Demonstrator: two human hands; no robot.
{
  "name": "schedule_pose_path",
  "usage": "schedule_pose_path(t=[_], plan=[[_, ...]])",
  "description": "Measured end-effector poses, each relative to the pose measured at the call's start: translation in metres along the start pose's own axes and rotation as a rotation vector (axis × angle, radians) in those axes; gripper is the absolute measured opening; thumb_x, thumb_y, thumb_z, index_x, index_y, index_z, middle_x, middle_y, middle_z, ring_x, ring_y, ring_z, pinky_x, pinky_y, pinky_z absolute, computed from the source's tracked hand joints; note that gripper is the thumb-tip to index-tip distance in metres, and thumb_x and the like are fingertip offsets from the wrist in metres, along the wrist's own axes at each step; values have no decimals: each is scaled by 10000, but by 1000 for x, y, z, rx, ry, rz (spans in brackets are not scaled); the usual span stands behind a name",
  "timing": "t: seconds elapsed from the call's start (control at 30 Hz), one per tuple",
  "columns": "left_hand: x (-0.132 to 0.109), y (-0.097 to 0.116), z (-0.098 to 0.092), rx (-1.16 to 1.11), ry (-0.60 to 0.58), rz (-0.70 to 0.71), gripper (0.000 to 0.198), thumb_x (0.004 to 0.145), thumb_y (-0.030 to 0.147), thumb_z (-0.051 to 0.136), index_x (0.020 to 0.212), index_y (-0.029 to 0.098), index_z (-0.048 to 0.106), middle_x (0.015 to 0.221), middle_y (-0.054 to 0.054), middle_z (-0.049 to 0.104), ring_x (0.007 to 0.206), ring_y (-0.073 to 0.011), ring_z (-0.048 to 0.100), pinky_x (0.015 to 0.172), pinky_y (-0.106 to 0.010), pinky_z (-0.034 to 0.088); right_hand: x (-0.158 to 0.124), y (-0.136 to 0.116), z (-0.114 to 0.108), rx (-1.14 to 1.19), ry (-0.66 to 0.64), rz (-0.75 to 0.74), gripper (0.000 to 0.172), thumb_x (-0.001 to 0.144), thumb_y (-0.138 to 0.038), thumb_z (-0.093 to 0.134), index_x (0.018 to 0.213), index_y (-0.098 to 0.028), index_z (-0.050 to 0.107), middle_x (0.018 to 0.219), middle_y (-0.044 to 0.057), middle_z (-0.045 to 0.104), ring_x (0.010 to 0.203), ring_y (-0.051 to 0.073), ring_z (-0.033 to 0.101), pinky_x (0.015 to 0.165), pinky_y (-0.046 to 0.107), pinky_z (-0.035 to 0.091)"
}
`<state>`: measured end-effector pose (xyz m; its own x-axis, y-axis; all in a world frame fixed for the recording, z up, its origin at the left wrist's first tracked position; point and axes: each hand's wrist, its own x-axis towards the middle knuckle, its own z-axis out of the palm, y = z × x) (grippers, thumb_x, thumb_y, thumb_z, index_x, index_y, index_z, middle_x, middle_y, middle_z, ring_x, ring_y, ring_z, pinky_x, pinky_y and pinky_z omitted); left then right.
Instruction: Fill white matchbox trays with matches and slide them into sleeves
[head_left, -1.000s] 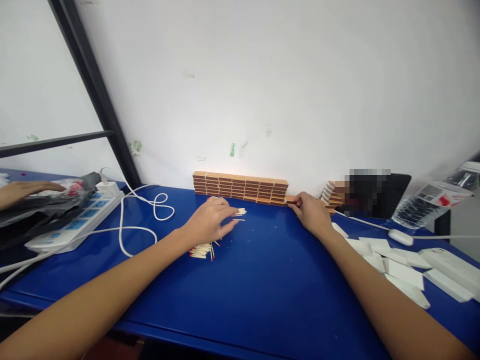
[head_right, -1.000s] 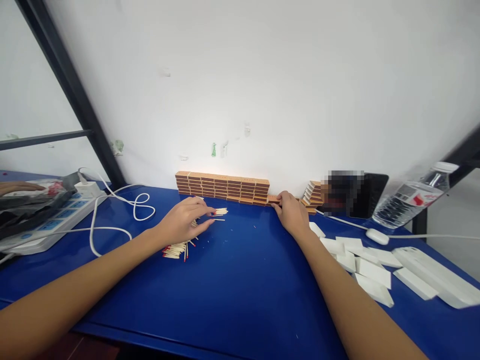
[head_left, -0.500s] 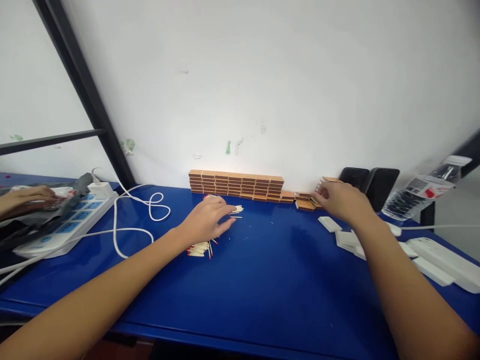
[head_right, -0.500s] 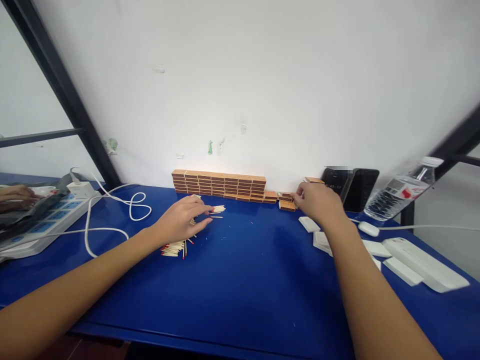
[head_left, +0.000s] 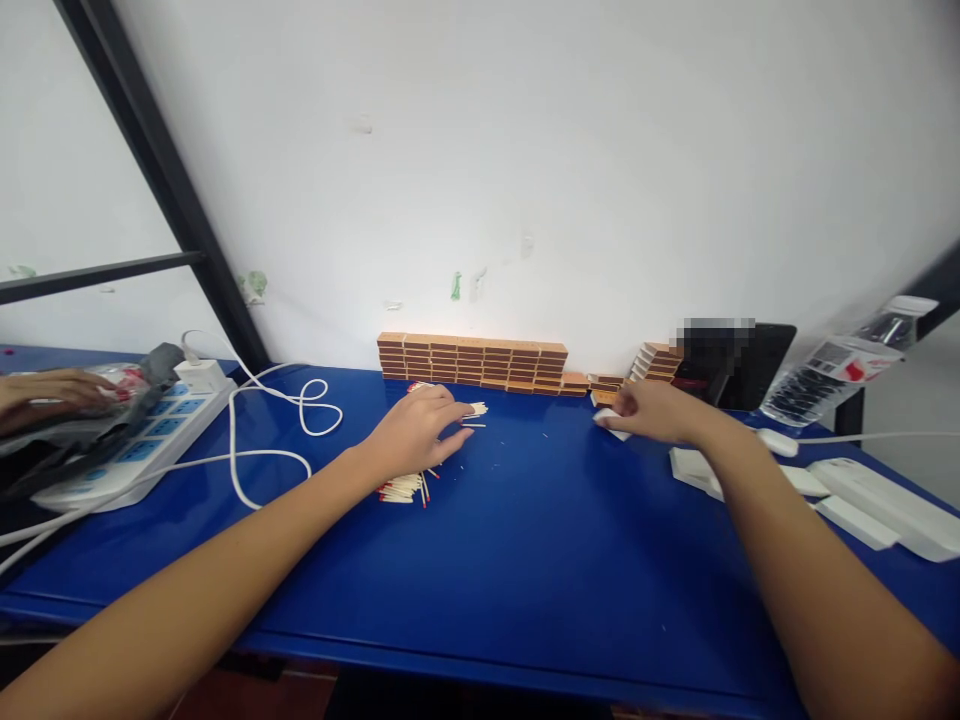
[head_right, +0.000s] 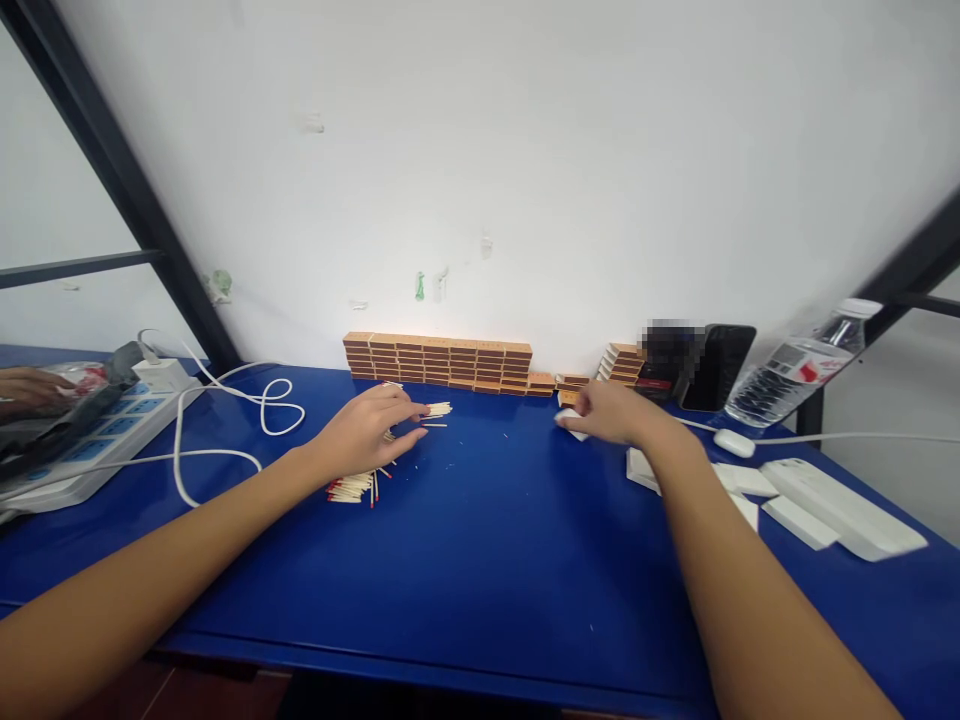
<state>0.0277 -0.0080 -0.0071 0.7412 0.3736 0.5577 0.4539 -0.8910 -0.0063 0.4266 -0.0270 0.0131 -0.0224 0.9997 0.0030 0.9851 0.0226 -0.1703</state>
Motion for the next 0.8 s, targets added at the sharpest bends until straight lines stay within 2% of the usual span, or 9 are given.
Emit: schedule_pose_path(t=[0.07,0.1,0.17,0.23,0.37,0.43,0.53,0.67,0.8], plan=[[1,-1,-1,5,-30,-28,273,1055,329,611,1220,143,724,973,-96,696,942,-243,648,867,-404,558,-5,-41,9,104,189,-189,271,852,-478,711,818,-210,681,796,67,726,728,236,664,674,352,478],[1,-3,-1,13,-42,-37,275,1056,344,614,1209,145,727,978,-97,697,956,-248,647,884,-414,556,-9,-62,14,172,234,-277,275,861,-479,709,880,-205,699,834,64,730,760,229,664,693,343,481],[1,-7,-1,40,-53,-45,308,1053,395,628,1203,144,725,1009,-105,707,1016,-268,642,936,-440,546,-18,-100,27,276,189,-433,291,883,-481,716,979,-207,729,881,55,728,780,211,653,707,326,481],[0,-12,-1,67,-59,-55,372,1043,455,644,1216,133,714,1065,-119,716,1092,-292,627,994,-466,527,-25,-124,40,303,96,-544,289,889,-484,747,994,-215,750,938,58,728,787,197,637,714,321,473],[-1,-17,-1,61,-79,-74,438,1029,529,650,1191,130,722,1102,-126,714,1131,-304,611,1027,-476,507,-20,-130,58,464,127,-521,321,981,-517,657,1039,-219,763,929,57,716,716,169,582,694,319,465],[0,-12,-1,20,-66,-74,445,1019,549,658,1171,138,733,1102,-119,715,1136,-302,610,1039,-473,499,-6,-126,60,513,171,-469,294,1007,-467,615,1035,-212,760,893,50,712,674,163,557,665,317,453],[3,3,0,-78,-65,-94,430,993,533,706,1193,154,740,1109,-108,719,1134,-295,610,1035,-461,500,24,-127,58,445,181,-454,196,962,-346,651,1039,-195,749,908,56,722,684,166,561,681,322,454],[2,27,7,-165,-173,-52,464,991,521,716,1311,185,706,1301,-121,685,1283,-323,554,1110,-491,457,60,-142,55,355,121,-498,232,907,-313,702,1085,-168,736,1027,105,724,765,181,599,741,328,475],[-2,40,15,-129,-283,-22,504,1015,491,690,1403,174,633,1333,-143,662,1382,-356,500,1150,-534,404,70,-153,55,337,8,-516,131,890,-296,703,911,-168,720,946,86,722,753,171,601,699,295,460]])
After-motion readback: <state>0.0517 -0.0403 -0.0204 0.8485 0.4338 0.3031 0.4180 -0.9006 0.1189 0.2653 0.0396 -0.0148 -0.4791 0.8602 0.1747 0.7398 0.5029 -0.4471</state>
